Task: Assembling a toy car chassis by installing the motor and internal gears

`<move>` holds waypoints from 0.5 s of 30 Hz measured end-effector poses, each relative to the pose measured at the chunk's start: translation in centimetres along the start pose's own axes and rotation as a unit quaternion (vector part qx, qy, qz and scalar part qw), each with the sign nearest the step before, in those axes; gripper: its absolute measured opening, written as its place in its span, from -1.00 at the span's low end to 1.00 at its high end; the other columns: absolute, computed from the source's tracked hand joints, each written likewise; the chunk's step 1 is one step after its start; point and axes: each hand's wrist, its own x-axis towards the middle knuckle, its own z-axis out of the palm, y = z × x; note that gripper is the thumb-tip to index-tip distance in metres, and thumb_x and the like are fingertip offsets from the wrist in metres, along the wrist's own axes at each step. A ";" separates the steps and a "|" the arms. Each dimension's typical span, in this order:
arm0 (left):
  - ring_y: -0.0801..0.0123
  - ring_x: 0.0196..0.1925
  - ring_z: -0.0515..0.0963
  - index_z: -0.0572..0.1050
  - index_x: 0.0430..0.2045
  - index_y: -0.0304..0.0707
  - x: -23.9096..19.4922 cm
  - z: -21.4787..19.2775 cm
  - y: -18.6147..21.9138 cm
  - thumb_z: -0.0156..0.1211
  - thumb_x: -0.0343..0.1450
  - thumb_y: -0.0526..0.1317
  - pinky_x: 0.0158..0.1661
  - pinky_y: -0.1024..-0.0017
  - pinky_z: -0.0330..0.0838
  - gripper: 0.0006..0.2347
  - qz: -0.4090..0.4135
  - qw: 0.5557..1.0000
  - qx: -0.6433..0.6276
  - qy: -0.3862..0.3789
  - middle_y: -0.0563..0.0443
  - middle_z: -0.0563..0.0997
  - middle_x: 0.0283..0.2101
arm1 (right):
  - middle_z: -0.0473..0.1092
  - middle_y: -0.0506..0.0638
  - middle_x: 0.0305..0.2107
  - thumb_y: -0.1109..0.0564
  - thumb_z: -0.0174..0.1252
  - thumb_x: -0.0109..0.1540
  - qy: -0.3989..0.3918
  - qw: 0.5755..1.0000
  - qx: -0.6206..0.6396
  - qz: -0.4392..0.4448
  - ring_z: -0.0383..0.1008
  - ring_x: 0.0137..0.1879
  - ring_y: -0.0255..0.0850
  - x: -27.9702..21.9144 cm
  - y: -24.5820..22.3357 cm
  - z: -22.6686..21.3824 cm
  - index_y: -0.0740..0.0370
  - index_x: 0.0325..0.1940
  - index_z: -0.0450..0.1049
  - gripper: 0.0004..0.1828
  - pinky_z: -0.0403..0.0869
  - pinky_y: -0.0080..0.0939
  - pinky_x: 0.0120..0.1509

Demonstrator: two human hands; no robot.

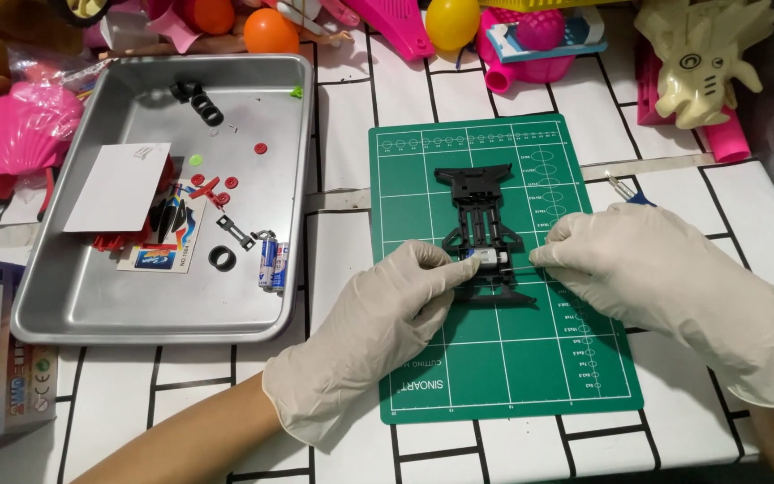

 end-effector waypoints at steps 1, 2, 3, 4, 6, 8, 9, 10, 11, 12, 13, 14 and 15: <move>0.30 -0.18 0.59 0.36 0.26 0.17 -0.2 0.1 0.0 0.04 0.49 -0.26 -0.24 0.39 0.54 -0.60 0.000 1.000 -0.001 0.002 0.06 0.46 0.05 | 0.49 -0.42 -0.22 -0.17 -0.13 0.33 -0.001 1.000 -0.002 0.000 0.59 -0.28 -0.09 -0.1 -0.1 -0.1 -0.53 -0.02 0.54 -0.68 0.60 0.07 -0.21; 0.32 -0.17 0.59 0.38 0.24 0.19 -0.3 0.2 -0.1 0.05 0.47 -0.25 -0.24 0.41 0.53 -0.60 -0.006 1.000 -0.005 0.002 0.10 0.45 0.04 | 0.49 -0.36 -0.21 -0.17 -0.11 0.32 0.000 1.000 0.007 -0.011 0.59 -0.27 -0.06 -0.2 -0.2 -0.1 -0.45 -0.03 0.55 -0.70 0.60 0.10 -0.21; 0.33 -0.17 0.59 0.40 0.22 0.21 -0.5 0.3 -0.2 0.06 0.46 -0.24 -0.23 0.42 0.52 -0.61 -0.013 1.000 -0.008 0.002 0.15 0.45 0.04 | 0.49 -0.29 -0.21 -0.17 -0.09 0.32 0.000 1.000 0.017 -0.021 0.59 -0.26 -0.03 -0.2 -0.3 -0.2 -0.38 -0.03 0.55 -0.71 0.59 0.14 -0.21; 0.33 -0.17 0.59 0.40 0.22 0.21 -0.5 0.3 -0.1 0.06 0.46 -0.24 -0.23 0.42 0.52 -0.61 -0.013 1.000 -0.010 0.003 0.15 0.45 0.04 | 0.49 -0.29 -0.21 -0.17 -0.09 0.32 -0.001 1.000 0.015 -0.022 0.59 -0.26 -0.03 -0.3 -0.2 0.4 -0.38 -0.03 0.55 -0.71 0.59 0.14 -0.21; 0.47 -0.29 0.55 0.43 0.20 0.10 -0.7 0.3 0.0 0.07 0.45 -0.29 -0.27 0.57 0.48 -0.61 -0.006 0.999 -0.029 0.016 0.23 0.47 0.02 | 0.46 -0.11 -0.39 0.00 0.07 0.28 0.106 0.989 -0.017 -0.099 0.53 -0.53 0.04 -0.4 0.0 1.6 -0.19 -0.05 0.55 -0.79 0.56 0.13 -0.51; 0.37 -0.22 0.59 0.43 0.19 0.16 -0.6 0.0 0.1 0.07 0.46 -0.26 -0.25 0.47 0.51 -0.62 -0.034 0.998 -0.049 0.001 0.19 0.50 0.02 | 0.46 -0.10 -0.39 0.01 0.09 0.27 0.149 0.981 -0.032 -0.124 0.49 -0.59 0.05 -0.3 0.3 2.5 -0.17 -0.04 0.55 -0.79 0.54 0.14 -0.54; 0.28 -0.15 0.63 0.44 0.19 0.22 -0.4 -0.2 0.1 0.07 0.46 -0.23 -0.24 0.37 0.55 -0.63 -0.058 0.996 -0.069 -0.015 0.16 0.52 0.03 | 0.46 -0.09 -0.38 0.02 0.11 0.26 0.193 0.969 -0.047 -0.144 0.46 -0.64 0.06 -0.3 0.4 3.0 -0.15 -0.02 0.55 -0.78 0.51 0.16 -0.56; 0.28 -0.15 0.63 0.44 0.19 0.22 -0.5 0.0 0.0 0.07 0.46 -0.23 -0.24 0.37 0.55 -0.63 -0.060 0.996 -0.071 -0.015 0.16 0.52 0.03 | 0.46 -0.09 -0.38 0.02 0.11 0.26 0.191 0.970 -0.046 -0.145 0.46 -0.64 0.06 -0.2 0.4 2.9 -0.15 -0.02 0.55 -0.78 0.51 0.16 -0.56; 0.31 -0.12 0.62 0.46 0.17 0.24 -0.4 0.2 -0.2 0.09 0.46 -0.24 -0.24 0.38 0.54 -0.64 -0.058 0.996 -0.070 -0.010 0.18 0.53 0.03 | 0.37 -0.10 -0.48 0.05 0.09 0.27 0.196 0.967 -0.062 -0.149 0.38 -0.69 0.00 -0.2 0.3 2.9 -0.12 -0.10 0.52 -0.85 0.45 0.11 -0.61; 0.34 -0.09 0.62 0.47 0.14 0.25 -0.5 0.4 -0.4 0.11 0.45 -0.24 -0.23 0.39 0.54 -0.64 -0.056 0.996 -0.068 -0.005 0.21 0.53 0.03 | 0.28 -0.12 -0.58 0.08 0.06 0.28 0.202 0.964 -0.077 -0.153 0.29 -0.74 -0.06 -0.2 0.2 2.8 -0.09 -0.17 0.49 -0.89 0.39 0.06 -0.66; 0.34 -0.09 0.62 0.47 0.14 0.25 -0.5 0.5 -0.4 0.11 0.45 -0.24 -0.23 0.39 0.54 -0.64 -0.057 0.996 -0.070 -0.005 0.21 0.53 0.03 | 0.28 -0.12 -0.58 0.08 0.06 0.28 0.200 0.964 -0.077 -0.155 0.29 -0.74 -0.06 -0.3 0.0 2.6 -0.09 -0.17 0.49 -0.89 0.39 0.06 -0.66; 0.35 -0.08 0.63 0.47 0.14 0.20 -0.6 0.6 -0.3 0.13 0.45 -0.24 -0.20 0.41 0.55 -0.65 -0.050 0.995 -0.084 0.011 0.19 0.54 0.02 | 0.36 -0.13 -0.50 0.06 0.05 0.30 0.187 0.969 -0.078 -0.144 0.35 -0.71 -0.04 -0.4 -0.2 2.4 -0.11 -0.10 0.50 -0.86 0.44 0.08 -0.63; 0.35 -0.07 0.64 0.47 0.14 0.16 -0.6 0.5 -0.3 0.15 0.45 -0.25 -0.17 0.44 0.56 -0.65 -0.043 0.994 -0.097 0.027 0.18 0.54 0.02 | 0.43 -0.14 -0.42 0.05 0.04 0.33 0.176 0.972 -0.078 -0.133 0.41 -0.68 -0.01 -0.5 -0.4 2.1 -0.12 -0.03 0.50 -0.82 0.48 0.11 -0.60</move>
